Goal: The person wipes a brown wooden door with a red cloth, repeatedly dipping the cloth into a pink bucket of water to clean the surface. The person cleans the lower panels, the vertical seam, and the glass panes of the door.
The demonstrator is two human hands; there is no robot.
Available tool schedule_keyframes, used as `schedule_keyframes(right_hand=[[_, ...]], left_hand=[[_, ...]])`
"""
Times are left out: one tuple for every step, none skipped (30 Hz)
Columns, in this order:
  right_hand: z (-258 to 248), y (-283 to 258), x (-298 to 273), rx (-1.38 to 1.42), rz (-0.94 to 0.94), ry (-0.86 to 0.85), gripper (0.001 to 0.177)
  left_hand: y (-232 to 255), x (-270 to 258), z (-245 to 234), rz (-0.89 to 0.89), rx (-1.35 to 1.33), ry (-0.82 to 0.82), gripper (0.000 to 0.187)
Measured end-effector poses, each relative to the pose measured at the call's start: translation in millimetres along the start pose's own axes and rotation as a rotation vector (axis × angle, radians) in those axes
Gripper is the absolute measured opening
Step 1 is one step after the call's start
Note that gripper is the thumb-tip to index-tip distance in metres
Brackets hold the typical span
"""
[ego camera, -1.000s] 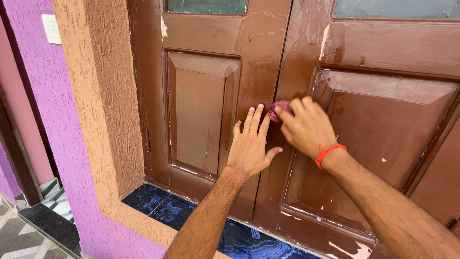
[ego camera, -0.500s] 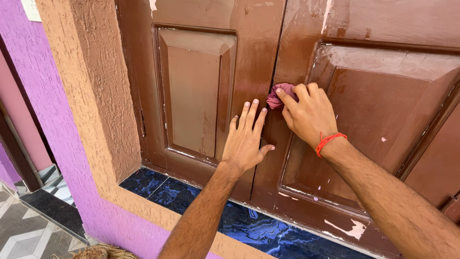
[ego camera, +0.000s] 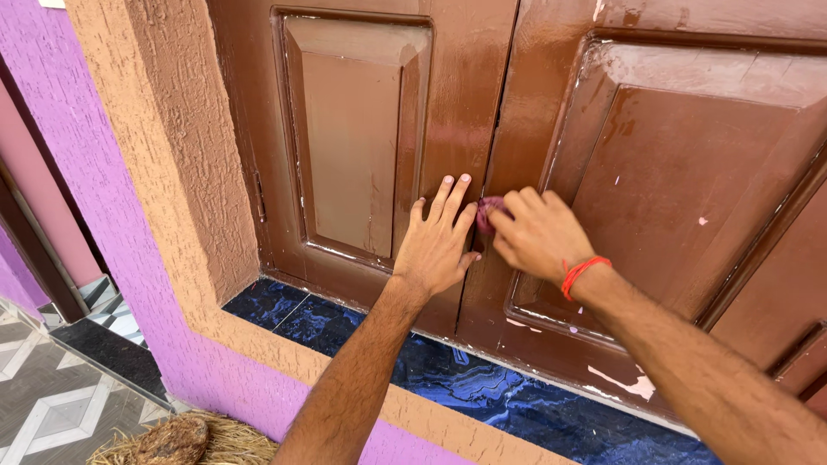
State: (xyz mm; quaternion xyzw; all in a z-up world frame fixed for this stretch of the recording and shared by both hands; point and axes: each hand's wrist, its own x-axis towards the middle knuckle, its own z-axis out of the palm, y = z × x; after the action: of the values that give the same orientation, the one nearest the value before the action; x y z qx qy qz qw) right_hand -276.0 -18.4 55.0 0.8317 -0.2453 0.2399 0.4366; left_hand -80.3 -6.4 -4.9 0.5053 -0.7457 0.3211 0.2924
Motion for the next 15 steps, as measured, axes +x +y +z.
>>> schedule_keyframes(right_hand=[[-6,6,3,-0.006,-0.005,0.026,0.038],[-13,13,7,-0.038,0.039,0.108,0.037],[-19,20,9,-0.07,0.084,0.191,0.037],[-24,25,11,-0.103,0.128,0.273,0.037],[-27,26,13,-0.091,0.119,0.285,0.036],[-28,27,13,-0.078,0.112,0.295,0.035],[-28,28,12,-0.066,0.104,0.306,0.034],[-27,28,12,-0.04,0.112,0.286,0.033],[-24,24,9,-0.014,0.12,0.267,0.033],[-21,19,5,0.015,0.128,0.245,0.033],[-16,12,0,0.031,0.117,0.21,0.034],[-10,5,-5,0.047,0.106,0.176,0.035],[-4,-3,-11,0.062,0.096,0.143,0.037],[1,-11,-17,0.08,0.093,0.108,0.037],[7,-20,-24,0.097,0.091,0.073,0.037]], left_hand=[[1,-3,0,-0.004,-0.004,0.004,0.081],[2,-2,1,-0.006,-0.007,0.014,0.081],[2,-2,3,-0.008,-0.01,0.025,0.082],[2,-1,5,-0.012,-0.014,0.04,0.082],[3,-2,7,-0.015,-0.018,0.056,0.081],[4,-4,11,-0.018,-0.023,0.069,0.081],[5,-7,15,-0.016,-0.043,0.078,0.079],[6,-8,18,-0.015,-0.063,0.091,0.077],[6,-9,21,-0.013,-0.083,0.103,0.075],[7,-12,24,-0.002,-0.085,0.096,0.071],[8,-14,26,0.009,-0.087,0.089,0.068],[8,-16,28,0.021,-0.089,0.082,0.065],[8,-17,29,0.035,-0.095,0.104,0.061],[9,-18,30,0.047,-0.102,0.126,0.058],[9,-18,31,0.059,-0.108,0.148,0.055]])
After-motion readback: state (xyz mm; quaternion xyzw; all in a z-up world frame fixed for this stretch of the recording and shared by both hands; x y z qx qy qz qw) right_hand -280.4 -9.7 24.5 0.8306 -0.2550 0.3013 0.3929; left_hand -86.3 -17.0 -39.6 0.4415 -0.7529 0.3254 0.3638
